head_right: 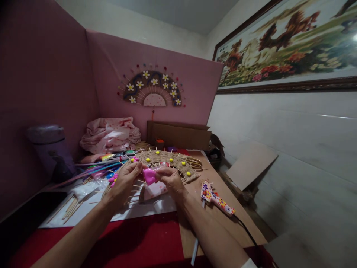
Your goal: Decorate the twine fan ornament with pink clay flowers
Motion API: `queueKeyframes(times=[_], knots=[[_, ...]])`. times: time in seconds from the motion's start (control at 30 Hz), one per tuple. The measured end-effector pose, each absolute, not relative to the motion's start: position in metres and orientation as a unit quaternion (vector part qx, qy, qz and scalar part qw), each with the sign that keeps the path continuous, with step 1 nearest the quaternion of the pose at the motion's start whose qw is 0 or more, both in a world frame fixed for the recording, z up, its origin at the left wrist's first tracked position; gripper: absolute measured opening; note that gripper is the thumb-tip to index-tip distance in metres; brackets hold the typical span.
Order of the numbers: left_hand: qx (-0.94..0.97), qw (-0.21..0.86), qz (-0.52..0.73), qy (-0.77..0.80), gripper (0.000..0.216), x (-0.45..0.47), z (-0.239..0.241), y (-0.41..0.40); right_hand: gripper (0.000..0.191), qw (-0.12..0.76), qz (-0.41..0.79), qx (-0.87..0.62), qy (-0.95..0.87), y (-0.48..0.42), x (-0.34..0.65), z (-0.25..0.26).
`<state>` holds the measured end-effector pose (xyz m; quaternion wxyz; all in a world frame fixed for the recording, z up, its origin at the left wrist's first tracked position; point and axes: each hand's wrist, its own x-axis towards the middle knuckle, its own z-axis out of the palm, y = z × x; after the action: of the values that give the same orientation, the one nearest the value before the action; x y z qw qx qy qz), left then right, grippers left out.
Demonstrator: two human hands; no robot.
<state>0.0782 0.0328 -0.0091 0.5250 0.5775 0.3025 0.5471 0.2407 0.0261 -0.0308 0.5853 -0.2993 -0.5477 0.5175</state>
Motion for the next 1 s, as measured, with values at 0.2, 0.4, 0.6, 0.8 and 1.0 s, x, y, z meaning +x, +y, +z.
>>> queueKeyframes(times=[0.2, 0.4, 0.6, 0.8, 1.0], knots=[[0.554, 0.55, 0.547, 0.302, 0.028, 0.0775, -0.0058, 0.0315, 0.011, 0.616, 0.466, -0.325, -0.546, 0.0247, 0.2411, -0.0292], [0.566, 0.513, 0.546, 0.345, 0.027, 0.0771, -0.0022, 0.0311, 0.022, 0.633, 0.459, -0.319, -0.535, 0.0264, 0.2387, -0.0315], [0.637, 0.384, 0.564, 0.36, 0.022, 0.0778, -0.0025, 0.0329, 0.026, 0.599, 0.473, -0.325, -0.558, 0.0221, 0.2372, -0.0303], [0.665, 0.326, 0.548, 0.389, 0.018, 0.0825, -0.0066, 0.0278, 0.024, 0.608, 0.46, -0.296, -0.575, 0.0215, 0.2355, -0.0321], [0.652, 0.321, 0.556, 0.404, 0.019, 0.0836, -0.0064, 0.0273, 0.017, 0.612, 0.443, -0.284, -0.591, 0.0227, 0.2325, -0.0375]])
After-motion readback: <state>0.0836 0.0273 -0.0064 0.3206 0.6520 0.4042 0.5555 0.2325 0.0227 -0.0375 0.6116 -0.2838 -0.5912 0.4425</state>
